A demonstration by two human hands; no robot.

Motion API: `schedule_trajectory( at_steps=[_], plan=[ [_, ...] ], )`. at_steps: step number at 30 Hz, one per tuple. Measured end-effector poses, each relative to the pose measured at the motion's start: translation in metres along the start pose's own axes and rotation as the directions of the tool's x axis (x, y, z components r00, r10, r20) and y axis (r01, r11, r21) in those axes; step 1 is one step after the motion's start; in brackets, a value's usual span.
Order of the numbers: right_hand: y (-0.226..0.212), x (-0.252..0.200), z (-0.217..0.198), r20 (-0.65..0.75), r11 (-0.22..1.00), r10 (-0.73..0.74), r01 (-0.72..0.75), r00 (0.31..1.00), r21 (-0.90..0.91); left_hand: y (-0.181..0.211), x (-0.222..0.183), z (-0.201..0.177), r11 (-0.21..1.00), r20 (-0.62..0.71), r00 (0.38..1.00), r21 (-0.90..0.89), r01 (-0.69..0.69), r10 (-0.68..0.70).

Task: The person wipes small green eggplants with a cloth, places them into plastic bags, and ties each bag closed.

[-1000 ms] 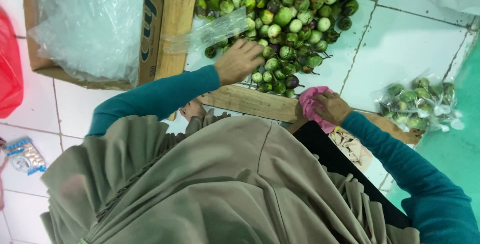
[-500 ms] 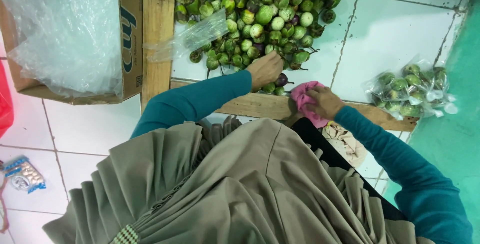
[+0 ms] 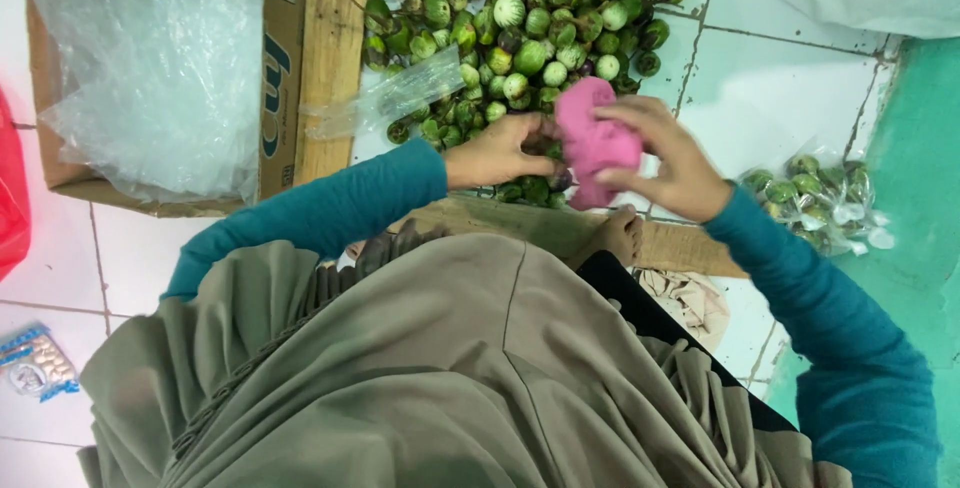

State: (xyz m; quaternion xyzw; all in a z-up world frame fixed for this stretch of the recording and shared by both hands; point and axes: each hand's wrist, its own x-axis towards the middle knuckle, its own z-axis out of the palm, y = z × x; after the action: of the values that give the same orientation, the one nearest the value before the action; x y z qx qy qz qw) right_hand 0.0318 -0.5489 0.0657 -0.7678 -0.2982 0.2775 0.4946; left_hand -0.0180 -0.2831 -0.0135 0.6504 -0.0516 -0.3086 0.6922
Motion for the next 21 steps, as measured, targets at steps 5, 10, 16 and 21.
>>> schedule_trajectory(
  at_steps=[5, 10, 16, 21],
  plan=[
    [-0.016, 0.026, 0.051, 0.002, 0.856, -0.376, 0.348, 0.927, -0.382, 0.014, -0.022, -0.01, 0.933, -0.015, 0.994, -0.348, 0.097, -0.108],
    [-0.046, 0.042, 0.049, 0.02, 0.775, -0.533, 0.497, 0.846, -0.391, 0.034, -0.046, -0.029, 0.825, 0.047, 0.998, -0.562, 0.05, -0.029],
    [-0.04, 0.052, 0.031, -0.2, 0.874, -0.482, 0.453, 0.853, -0.174, 0.075, -0.078, -0.049, 0.805, 0.177, 0.984, -0.582, 0.114, -0.011],
    [-0.038, 0.061, 0.059, -0.041, 0.755, -0.537, 0.458, 0.842, -0.469, 0.035, -0.071, -0.047, 0.8, 0.175, 0.983, -0.581, 0.151, -0.059]
  ],
)
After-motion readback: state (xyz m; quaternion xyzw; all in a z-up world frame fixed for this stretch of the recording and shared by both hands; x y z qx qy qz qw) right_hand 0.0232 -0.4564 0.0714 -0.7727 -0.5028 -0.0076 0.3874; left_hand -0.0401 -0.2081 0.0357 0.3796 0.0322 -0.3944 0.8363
